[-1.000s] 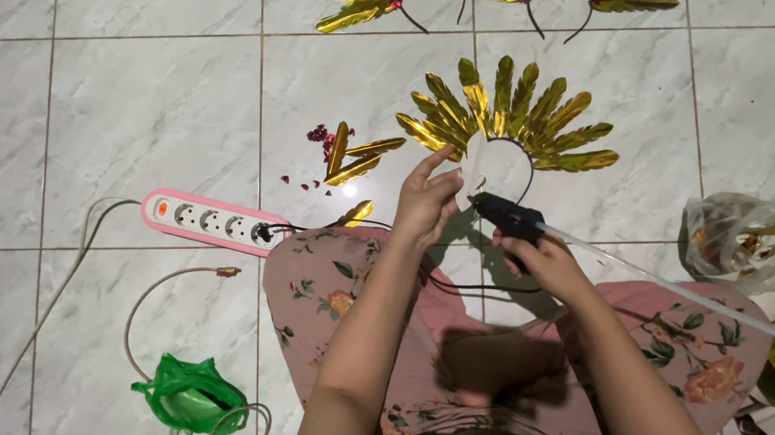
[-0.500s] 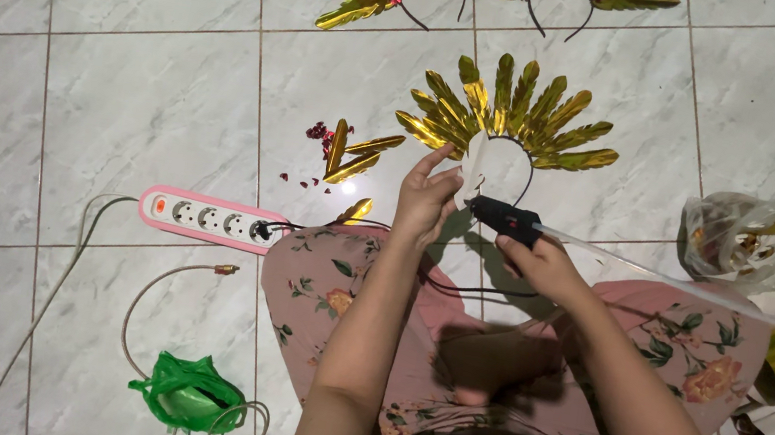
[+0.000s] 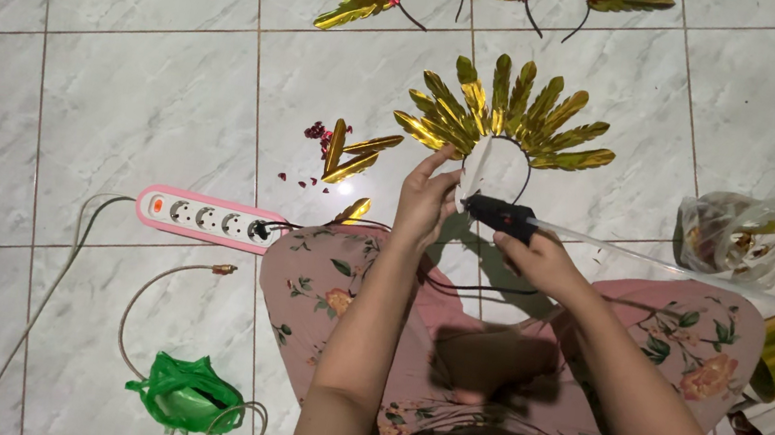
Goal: The person is sitting on the floor assembling a decorative headband. They use a hot glue gun to attach gold foil leaves to a white headband base, arranging them in a fan shape.
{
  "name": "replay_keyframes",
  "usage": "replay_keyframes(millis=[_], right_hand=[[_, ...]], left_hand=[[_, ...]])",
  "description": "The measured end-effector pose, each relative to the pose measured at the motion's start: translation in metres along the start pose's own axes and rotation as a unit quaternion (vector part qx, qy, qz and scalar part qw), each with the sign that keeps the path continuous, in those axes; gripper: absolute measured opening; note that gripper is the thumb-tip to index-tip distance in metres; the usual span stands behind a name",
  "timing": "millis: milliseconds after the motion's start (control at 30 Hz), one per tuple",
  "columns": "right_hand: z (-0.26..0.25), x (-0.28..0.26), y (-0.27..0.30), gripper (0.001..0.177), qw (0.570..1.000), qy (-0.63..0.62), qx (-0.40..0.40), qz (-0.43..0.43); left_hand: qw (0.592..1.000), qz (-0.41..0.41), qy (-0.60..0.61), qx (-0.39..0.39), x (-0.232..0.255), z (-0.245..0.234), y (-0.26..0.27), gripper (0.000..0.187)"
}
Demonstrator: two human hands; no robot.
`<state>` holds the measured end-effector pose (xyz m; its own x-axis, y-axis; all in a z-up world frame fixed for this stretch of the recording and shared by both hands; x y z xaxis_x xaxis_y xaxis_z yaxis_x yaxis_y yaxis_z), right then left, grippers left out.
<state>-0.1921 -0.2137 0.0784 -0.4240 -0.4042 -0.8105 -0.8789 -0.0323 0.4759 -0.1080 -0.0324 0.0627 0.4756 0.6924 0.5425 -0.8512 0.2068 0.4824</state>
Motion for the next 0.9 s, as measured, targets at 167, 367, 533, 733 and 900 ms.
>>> replay_keyframes(millis=[167, 367, 533, 733, 900], right_hand=[[-0.004, -0.005, -0.007, 0.042, 1.0, -0.015, 0.001, -0.004], [-0.012, -0.016, -0.013, 0.038, 0.999, -0.047, 0.007, -0.012], [-0.019, -0.027, -0.011, 0.037, 0.998, -0.052, 0.015, -0.011], [-0.025, -0.033, -0.015, 0.033, 0.993, -0.116, 0.024, -0.017], [-0.033, -0.028, -0.024, 0.034, 0.989, -0.139, 0.038, -0.031]], left_hand=[[0.999, 0.019, -0.018, -0.03, -0.002, 0.0, -0.002, 0.053], [0.992, 0.07, -0.083, -0.067, -0.006, -0.005, -0.006, 0.05], [0.991, 0.065, -0.107, -0.049, -0.007, -0.003, -0.004, 0.048], [0.985, 0.075, -0.149, -0.052, -0.015, -0.01, -0.009, 0.048], [0.973, 0.102, -0.196, -0.074, -0.017, -0.01, -0.012, 0.049]])
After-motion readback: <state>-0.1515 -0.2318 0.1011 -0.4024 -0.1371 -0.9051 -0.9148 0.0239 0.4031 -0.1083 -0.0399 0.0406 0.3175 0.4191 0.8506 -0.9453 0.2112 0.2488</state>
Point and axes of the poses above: each hand's wrist, its own y-axis away from the middle knuckle, its own z-axis out of the palm, x = y × z, the point moved 9 cm from there along -y, towards the middle knuckle, and after that the axes turned 3 degrees about x, right-handed, at the moved point
